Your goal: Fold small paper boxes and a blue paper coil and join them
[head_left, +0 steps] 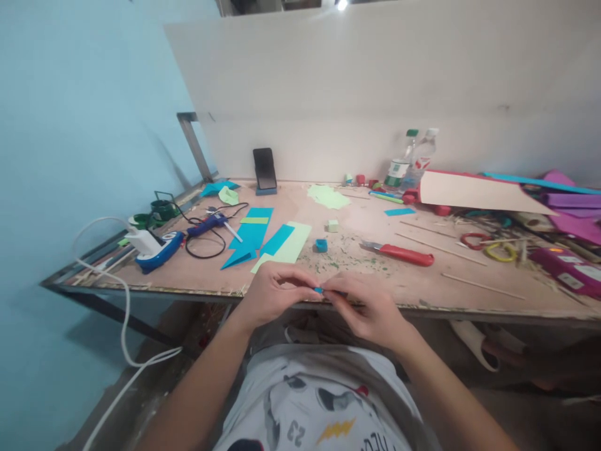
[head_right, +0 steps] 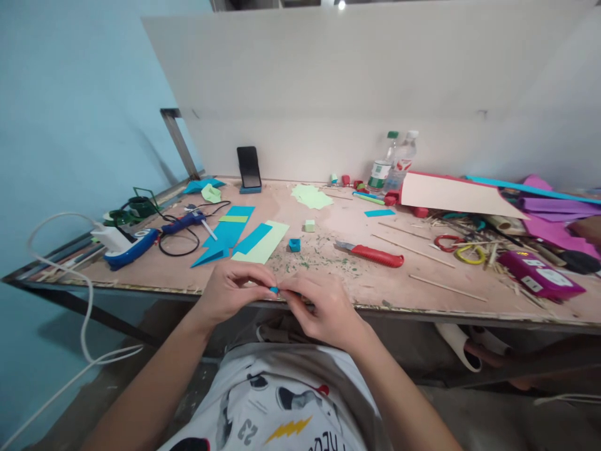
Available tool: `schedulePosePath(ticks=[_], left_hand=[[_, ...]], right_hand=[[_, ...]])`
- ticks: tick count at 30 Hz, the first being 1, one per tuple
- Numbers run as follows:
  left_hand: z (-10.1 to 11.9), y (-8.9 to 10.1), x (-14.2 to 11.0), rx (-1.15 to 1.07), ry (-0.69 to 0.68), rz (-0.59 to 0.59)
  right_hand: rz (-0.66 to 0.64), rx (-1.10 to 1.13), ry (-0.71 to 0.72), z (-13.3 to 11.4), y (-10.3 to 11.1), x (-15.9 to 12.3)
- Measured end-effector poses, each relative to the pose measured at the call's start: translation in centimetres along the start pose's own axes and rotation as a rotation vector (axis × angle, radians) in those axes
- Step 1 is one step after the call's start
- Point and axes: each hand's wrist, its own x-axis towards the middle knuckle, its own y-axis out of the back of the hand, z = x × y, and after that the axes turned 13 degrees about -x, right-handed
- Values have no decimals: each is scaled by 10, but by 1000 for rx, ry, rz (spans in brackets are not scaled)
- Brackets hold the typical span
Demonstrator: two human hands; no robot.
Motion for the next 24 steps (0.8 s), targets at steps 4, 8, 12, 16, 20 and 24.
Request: schedulePosePath(ticks=[4, 8, 12, 16, 20, 24], left_hand=[[1, -2, 0, -16, 47, -9], [2, -3, 0, -40, 77, -4], [3, -1, 0, -50, 115, -28], [3, -1, 0, -71, 156, -26], [2, -3, -2, -69, 143, 31], [0, -3, -2, -80, 129, 29]], right_hand=[[-2, 25, -17, -1, 2, 1], [-12, 39, -30, -2, 4, 3], [-7, 58, -24, -2, 4, 3], [3, 24, -27, -1, 1, 2], [46, -9, -35, 0, -3, 1], [63, -16, -25, -1, -3, 3]])
